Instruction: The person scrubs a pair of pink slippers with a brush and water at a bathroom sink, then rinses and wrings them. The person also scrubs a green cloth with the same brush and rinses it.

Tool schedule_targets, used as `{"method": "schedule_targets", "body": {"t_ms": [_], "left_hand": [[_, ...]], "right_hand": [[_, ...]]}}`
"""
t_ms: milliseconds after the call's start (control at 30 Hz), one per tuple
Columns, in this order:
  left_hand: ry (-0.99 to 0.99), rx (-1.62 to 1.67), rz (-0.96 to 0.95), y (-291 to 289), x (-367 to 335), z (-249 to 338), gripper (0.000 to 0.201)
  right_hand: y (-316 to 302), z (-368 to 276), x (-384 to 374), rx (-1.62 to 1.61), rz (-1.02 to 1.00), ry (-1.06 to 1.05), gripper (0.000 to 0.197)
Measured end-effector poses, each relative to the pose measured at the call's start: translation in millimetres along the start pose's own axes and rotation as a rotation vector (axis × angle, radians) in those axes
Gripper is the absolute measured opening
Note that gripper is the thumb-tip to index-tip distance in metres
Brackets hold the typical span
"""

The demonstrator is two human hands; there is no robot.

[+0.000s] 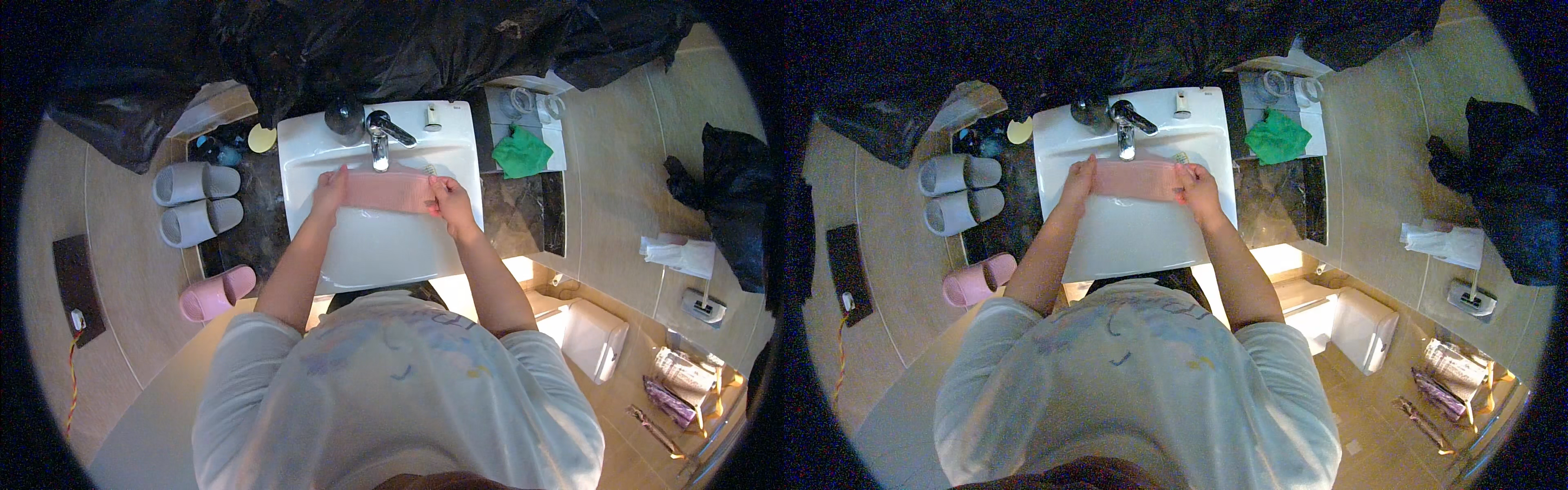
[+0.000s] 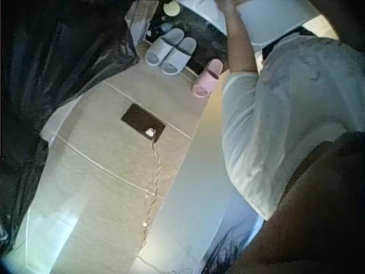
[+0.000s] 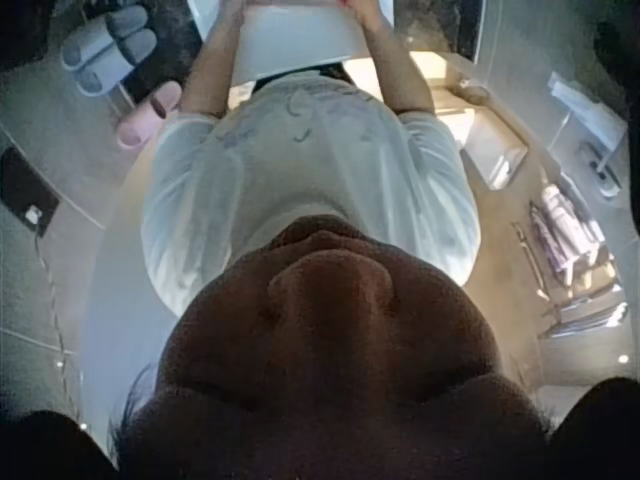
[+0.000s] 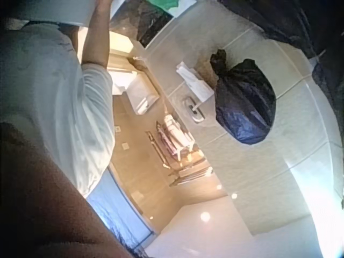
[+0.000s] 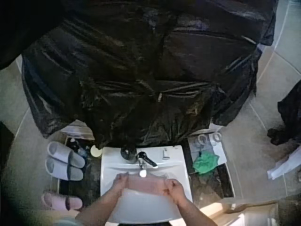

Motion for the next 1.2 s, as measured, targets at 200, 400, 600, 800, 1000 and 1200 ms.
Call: {"method": "schedule_targets", "body": {"t_ms": [200, 400, 600, 800, 1000, 1200], "left_hand": [[0.139, -0.078, 0.186, -63, 5, -5, 0.059], [0.087, 0.343, 0.157, -86, 29, -3, 0.04], [0.13, 0.459, 0.17, -97, 73, 27, 0.032], [0.441, 0.126, 0.103, -90, 117, 62, 0.035], [0.81, -0.265, -0.381, -67, 150, 78, 0.035], [0.883, -0.448, -0.558, -54, 139, 71, 0.047]], "right_hand": [[24, 29, -33, 0.159, -0.259, 0.154, 0.043], [59, 42, -91, 0.428, -0.166, -0.102, 0.038], [125, 44, -76, -0.503, -0.168, 0.346, 0.037], [136, 50, -59, -0.5, -0.273, 0.383, 0.042], [97, 33, -26, -0.362, -0.501, 0.616, 0.042], [58, 74, -52, -0.538, -0.591, 0.398, 0.032]]}}
Point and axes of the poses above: each hand's wrist, its own x-axis away from the middle knuckle, its own y-axis out of the palm, z = x × y, the point moved 4 cm from there along -x, towards the middle knuckle, and after that the axes turned 1 degree about y, right-handed, at the moved point
